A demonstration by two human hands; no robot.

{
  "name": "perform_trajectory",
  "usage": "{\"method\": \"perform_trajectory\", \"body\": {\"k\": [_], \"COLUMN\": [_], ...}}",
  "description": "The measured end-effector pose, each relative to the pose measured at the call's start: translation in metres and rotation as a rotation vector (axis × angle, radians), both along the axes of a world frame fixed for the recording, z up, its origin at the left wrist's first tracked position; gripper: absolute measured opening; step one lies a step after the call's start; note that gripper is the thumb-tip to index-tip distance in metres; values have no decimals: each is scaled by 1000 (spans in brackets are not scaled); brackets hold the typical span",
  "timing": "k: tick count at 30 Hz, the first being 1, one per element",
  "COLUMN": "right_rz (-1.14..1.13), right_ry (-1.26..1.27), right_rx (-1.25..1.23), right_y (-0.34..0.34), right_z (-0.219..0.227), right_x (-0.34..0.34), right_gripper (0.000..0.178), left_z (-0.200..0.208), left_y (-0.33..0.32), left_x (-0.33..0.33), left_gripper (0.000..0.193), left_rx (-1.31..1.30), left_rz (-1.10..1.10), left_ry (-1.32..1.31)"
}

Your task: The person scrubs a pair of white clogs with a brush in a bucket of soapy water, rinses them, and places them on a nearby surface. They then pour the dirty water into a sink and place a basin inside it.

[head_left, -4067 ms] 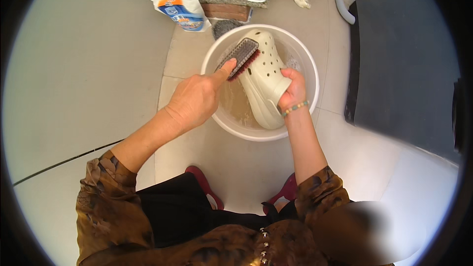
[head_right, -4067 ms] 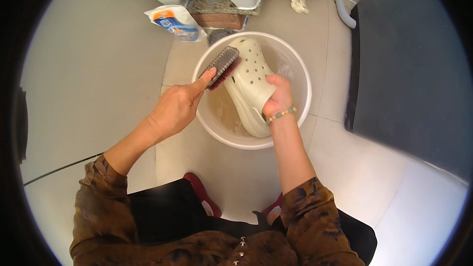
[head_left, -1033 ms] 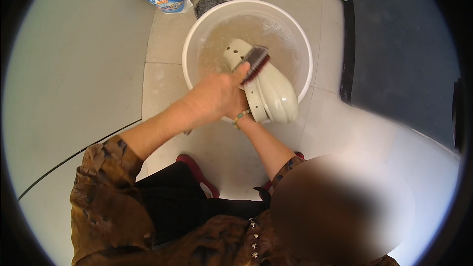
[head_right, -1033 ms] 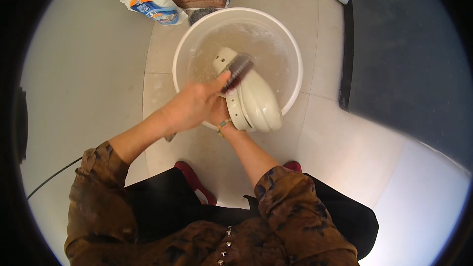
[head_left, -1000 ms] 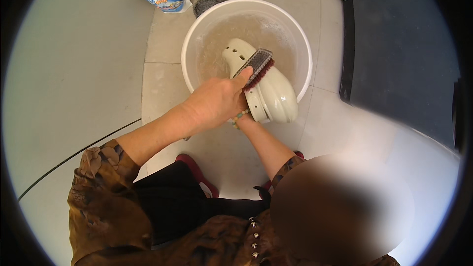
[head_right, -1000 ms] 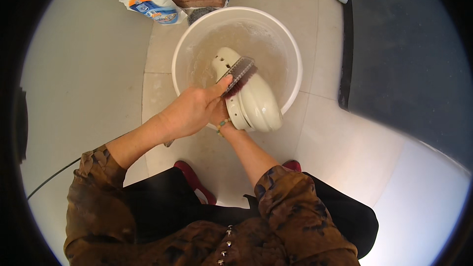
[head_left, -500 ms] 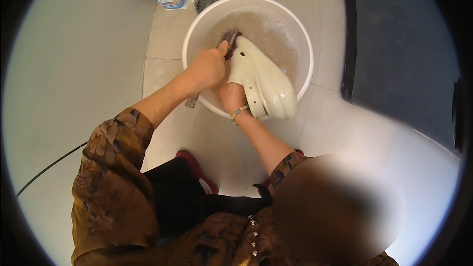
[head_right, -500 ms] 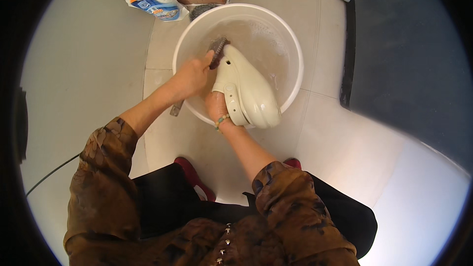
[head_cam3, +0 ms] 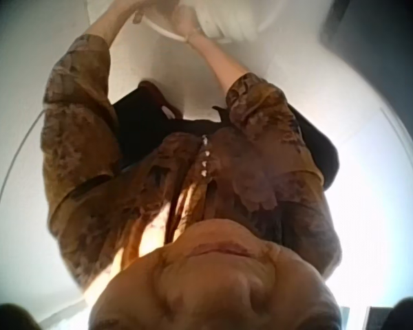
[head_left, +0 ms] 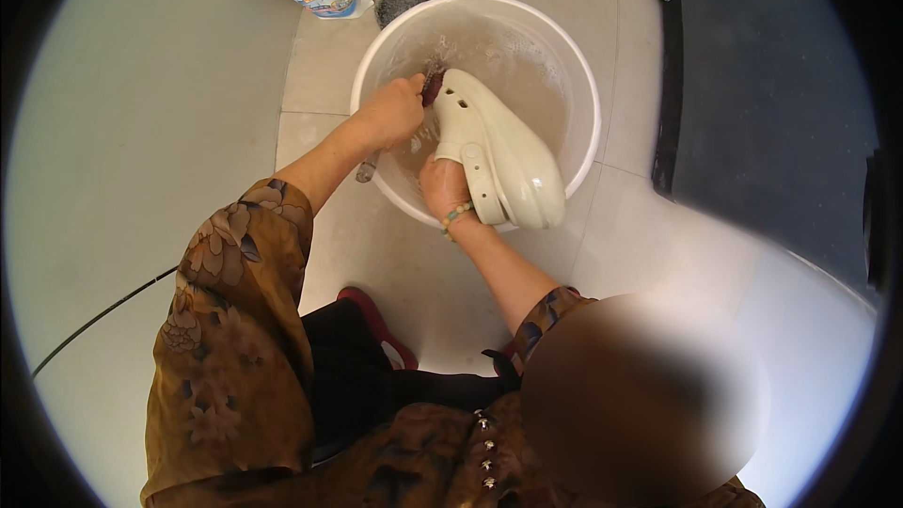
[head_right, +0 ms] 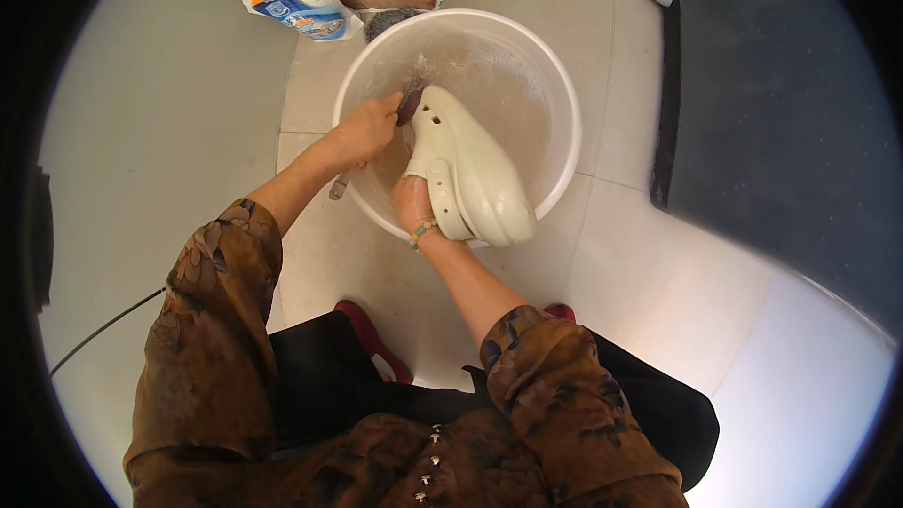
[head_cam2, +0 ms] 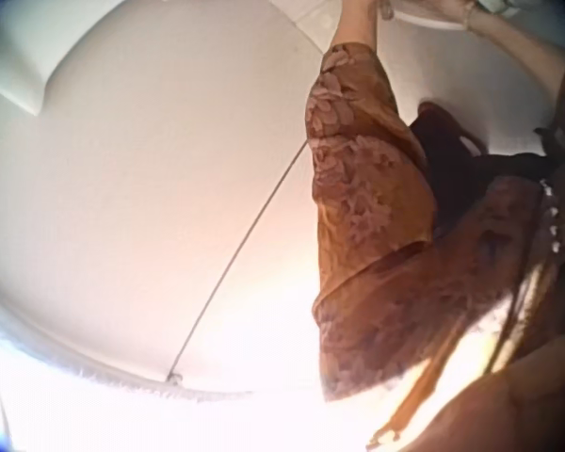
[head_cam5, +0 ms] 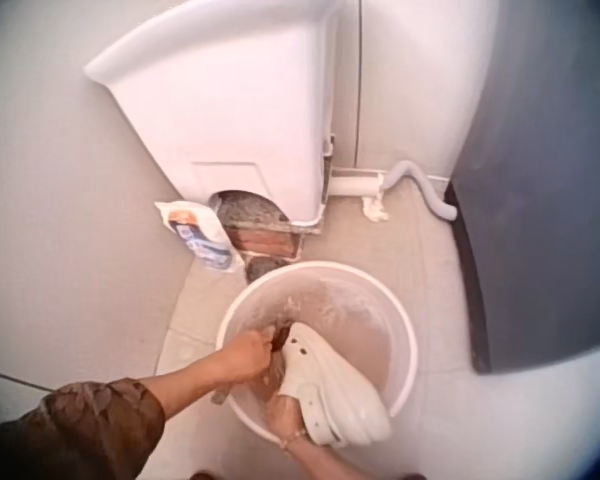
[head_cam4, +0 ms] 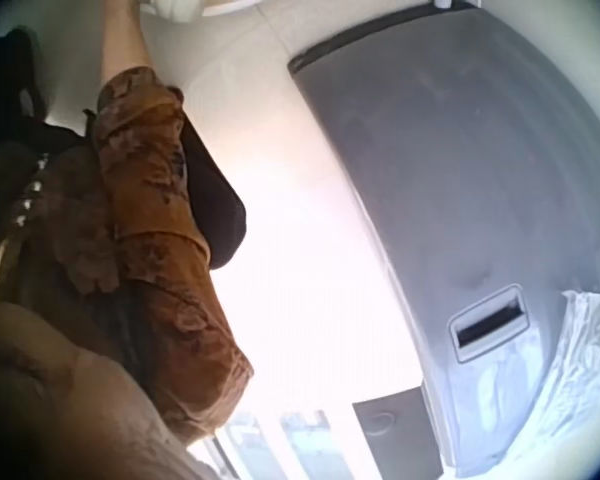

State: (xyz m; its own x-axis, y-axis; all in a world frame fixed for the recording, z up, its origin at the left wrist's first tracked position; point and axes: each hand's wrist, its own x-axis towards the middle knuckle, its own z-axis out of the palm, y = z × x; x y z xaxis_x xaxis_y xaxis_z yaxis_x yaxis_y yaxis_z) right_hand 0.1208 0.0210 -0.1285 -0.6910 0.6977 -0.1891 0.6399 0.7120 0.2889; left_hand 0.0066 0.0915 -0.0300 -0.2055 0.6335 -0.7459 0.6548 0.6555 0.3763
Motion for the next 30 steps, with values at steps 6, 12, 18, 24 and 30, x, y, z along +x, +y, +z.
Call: {"method": "perform_trajectory", "body": {"k": [6,12,18,24,30], "right_rz": [-439,-186,-686,-516,-363], "right_ry": [929,381,810,1047,1228], "right_rx": [-525,-436,-472,-103,-274], "right_y": [7,10,10,23,41], "right_z": [-21,-22,28,9,62], "right_x": [4,-8,-2,2,17], "right_gripper": [28,23,22,17,13], "left_z": [11,5,-33,-21,-43], "left_y": [-54,-48,-21,-30,-42], "left_x": [17,5,-14,-25,-8], "left_gripper": [47,47,47,48,42], "left_rx": [418,433,203,183,317], "left_rz": [-349,-326,-46,94,-283], "left_ry": [33,103,47,-101,118]}}
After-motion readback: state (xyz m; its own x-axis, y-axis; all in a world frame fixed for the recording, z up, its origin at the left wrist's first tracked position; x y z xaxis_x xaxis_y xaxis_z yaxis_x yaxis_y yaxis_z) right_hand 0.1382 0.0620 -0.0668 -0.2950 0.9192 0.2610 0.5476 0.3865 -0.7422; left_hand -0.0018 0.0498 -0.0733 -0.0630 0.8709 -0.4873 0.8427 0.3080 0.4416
